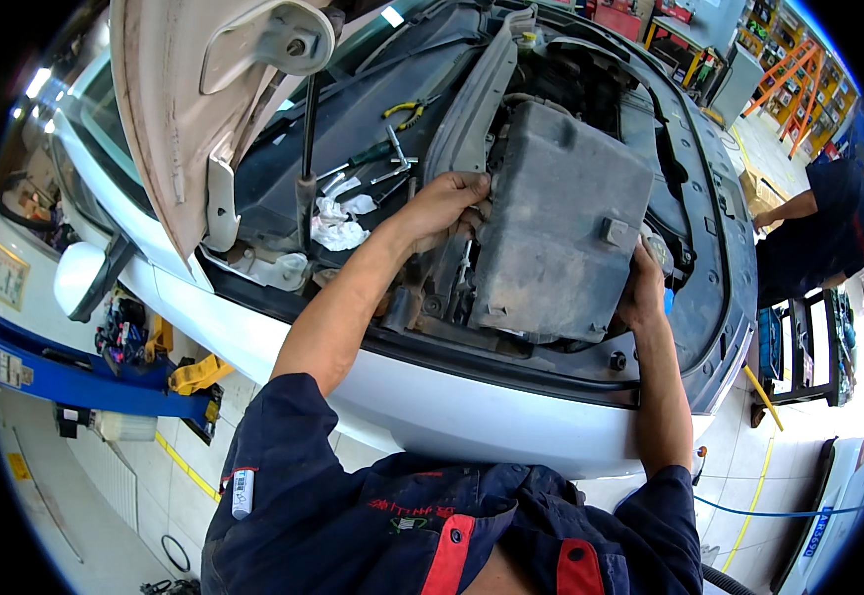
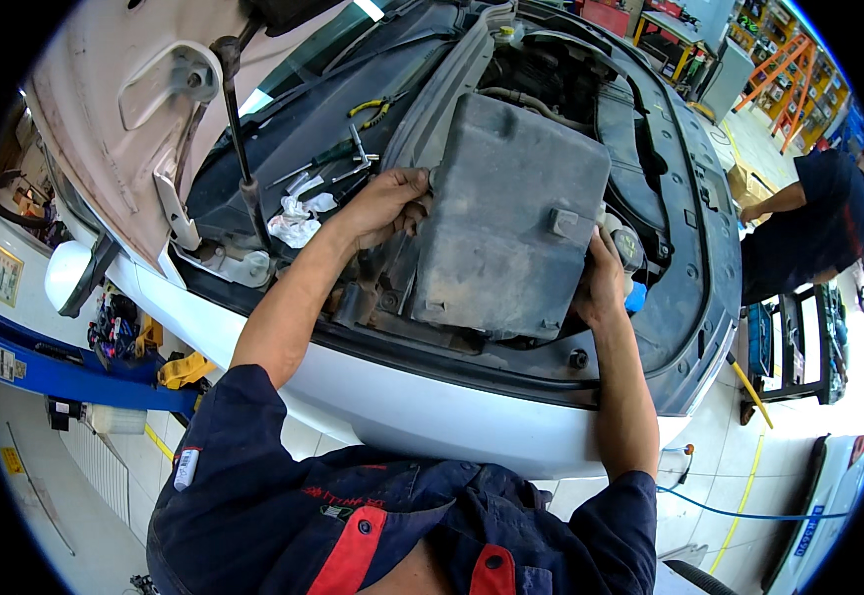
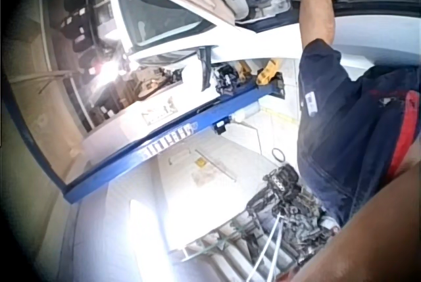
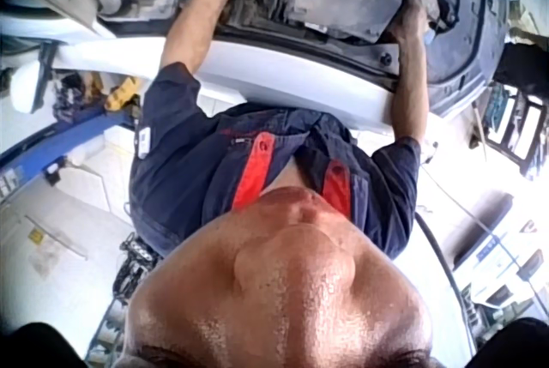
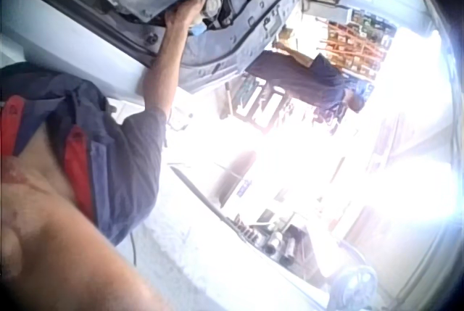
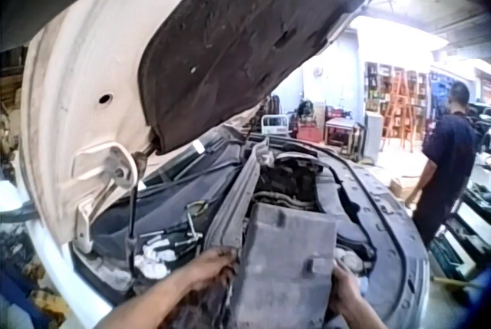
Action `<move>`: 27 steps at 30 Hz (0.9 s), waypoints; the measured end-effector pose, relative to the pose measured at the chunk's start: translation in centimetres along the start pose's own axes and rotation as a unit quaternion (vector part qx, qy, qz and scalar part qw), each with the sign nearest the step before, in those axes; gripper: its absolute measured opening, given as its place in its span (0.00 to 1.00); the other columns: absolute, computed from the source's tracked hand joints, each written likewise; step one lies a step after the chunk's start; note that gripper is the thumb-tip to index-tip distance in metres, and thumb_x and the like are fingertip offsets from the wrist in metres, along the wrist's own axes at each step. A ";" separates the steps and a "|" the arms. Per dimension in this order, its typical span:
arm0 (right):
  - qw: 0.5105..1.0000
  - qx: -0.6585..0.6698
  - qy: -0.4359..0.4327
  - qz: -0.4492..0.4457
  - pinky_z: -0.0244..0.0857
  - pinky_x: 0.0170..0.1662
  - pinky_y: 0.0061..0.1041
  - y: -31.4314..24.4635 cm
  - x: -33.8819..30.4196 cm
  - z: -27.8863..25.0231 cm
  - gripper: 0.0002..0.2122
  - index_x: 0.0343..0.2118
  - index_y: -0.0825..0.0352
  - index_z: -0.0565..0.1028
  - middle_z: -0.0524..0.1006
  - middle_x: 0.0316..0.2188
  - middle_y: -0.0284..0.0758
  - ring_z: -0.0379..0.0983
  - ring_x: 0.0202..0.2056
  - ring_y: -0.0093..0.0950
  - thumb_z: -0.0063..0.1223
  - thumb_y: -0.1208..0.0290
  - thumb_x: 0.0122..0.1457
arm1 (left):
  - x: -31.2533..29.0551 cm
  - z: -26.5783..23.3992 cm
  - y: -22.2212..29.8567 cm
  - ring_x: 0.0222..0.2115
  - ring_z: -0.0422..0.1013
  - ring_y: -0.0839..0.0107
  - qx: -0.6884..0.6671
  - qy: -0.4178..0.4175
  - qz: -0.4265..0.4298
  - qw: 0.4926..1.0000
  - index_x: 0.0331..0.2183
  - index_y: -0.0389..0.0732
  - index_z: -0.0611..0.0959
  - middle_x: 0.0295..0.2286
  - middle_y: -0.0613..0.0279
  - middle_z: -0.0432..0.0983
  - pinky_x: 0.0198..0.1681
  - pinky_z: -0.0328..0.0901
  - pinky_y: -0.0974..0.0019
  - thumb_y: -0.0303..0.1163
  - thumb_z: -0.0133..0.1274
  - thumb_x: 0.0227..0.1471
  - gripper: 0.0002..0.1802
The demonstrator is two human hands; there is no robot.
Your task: The person removes a plastic engine cover, wipes it with a cloth, and reinstalls it over the engine bay. They then connect an electrical connector to a component under the cover.
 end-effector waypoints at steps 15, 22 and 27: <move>0.999 -0.002 -0.017 -0.027 0.65 0.54 0.35 0.3 -0.1 -0.4 0.19 0.58 0.64 0.64 0.72 0.50 0.35 0.69 0.51 0.31 0.41 0.63 0.67 | -0.6 0.8 0.7 0.20 0.63 0.81 0.036 0.090 0.014 0.995 0.33 0.42 0.78 0.22 0.70 0.70 0.20 0.60 0.75 0.46 0.47 0.62 0.17; 0.998 -0.044 0.003 -0.039 0.67 0.37 0.23 1.5 0.7 -0.6 0.17 0.52 0.66 0.68 0.74 0.36 0.31 0.72 0.33 0.21 0.48 0.64 0.64 | 0.6 -1.3 -0.8 0.30 0.69 0.74 0.030 0.159 0.082 0.983 0.40 0.38 0.79 0.30 0.64 0.74 0.34 0.65 0.68 0.39 0.41 0.64 0.17; 0.997 -0.037 -0.059 -0.033 0.68 0.38 0.25 0.2 0.2 -0.3 0.16 0.52 0.68 0.67 0.74 0.39 0.32 0.73 0.36 0.23 0.43 0.63 0.67 | 0.3 -0.7 0.0 0.37 0.73 0.69 0.003 0.125 0.068 0.990 0.44 0.34 0.77 0.37 0.58 0.77 0.42 0.68 0.64 0.43 0.40 0.65 0.22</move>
Point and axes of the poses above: each hand's wrist, its own x-axis towards the middle knuckle, its own z-axis out of the palm, y = z × x, the point moved 2 cm from there along x, towards the middle knuckle
